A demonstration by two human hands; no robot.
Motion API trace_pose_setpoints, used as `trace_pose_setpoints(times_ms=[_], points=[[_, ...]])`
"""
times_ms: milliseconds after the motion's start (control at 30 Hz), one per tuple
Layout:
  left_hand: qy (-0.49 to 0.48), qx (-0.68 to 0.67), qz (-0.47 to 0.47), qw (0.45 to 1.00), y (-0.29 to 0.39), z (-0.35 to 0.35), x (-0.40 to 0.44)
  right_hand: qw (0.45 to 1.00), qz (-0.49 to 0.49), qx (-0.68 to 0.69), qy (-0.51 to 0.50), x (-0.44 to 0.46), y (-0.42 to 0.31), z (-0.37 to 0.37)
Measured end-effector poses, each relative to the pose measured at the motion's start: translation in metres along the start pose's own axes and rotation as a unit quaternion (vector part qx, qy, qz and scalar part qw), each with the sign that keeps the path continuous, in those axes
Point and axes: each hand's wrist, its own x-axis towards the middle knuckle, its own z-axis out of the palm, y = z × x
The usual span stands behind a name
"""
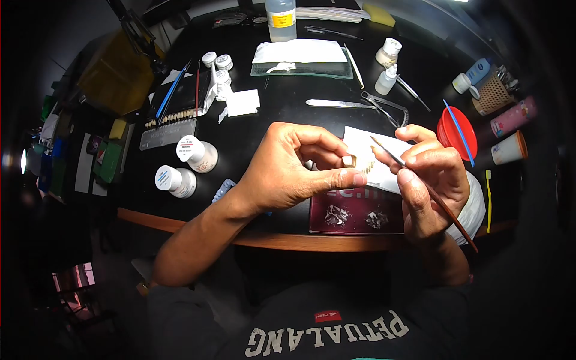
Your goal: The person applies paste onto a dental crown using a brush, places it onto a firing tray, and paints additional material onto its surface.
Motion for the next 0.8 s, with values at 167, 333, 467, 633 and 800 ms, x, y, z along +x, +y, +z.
trace_pose_setpoints(times_ms=[167, 333, 467, 633, 800], points=[[0.009, 0.028, -0.014, 0.999, 0.004, -0.002, -0.001, 0.998, -0.016, -0.042, 0.053, 0.015, -0.024, -0.029], [0.009, 0.017, 0.025, 1.0, 0.0, 0.001, -0.001, 0.943, 0.112, -0.291, 0.117, 0.02, -0.045, -0.099], [0.022, 0.043, 0.078, 0.996, -0.003, 0.004, 0.0, 0.908, 0.196, -0.355, 0.105, 0.018, -0.02, -0.14], [0.054, 0.138, 0.109, 0.983, -0.008, 0.001, 0.002, 0.823, 0.162, -0.543, 0.031, 0.02, -0.003, -0.141], [0.078, 0.188, 0.121, 0.971, 0.0, -0.005, 0.001, 0.866, 0.123, -0.474, 0.099, 0.003, -0.044, -0.149]])
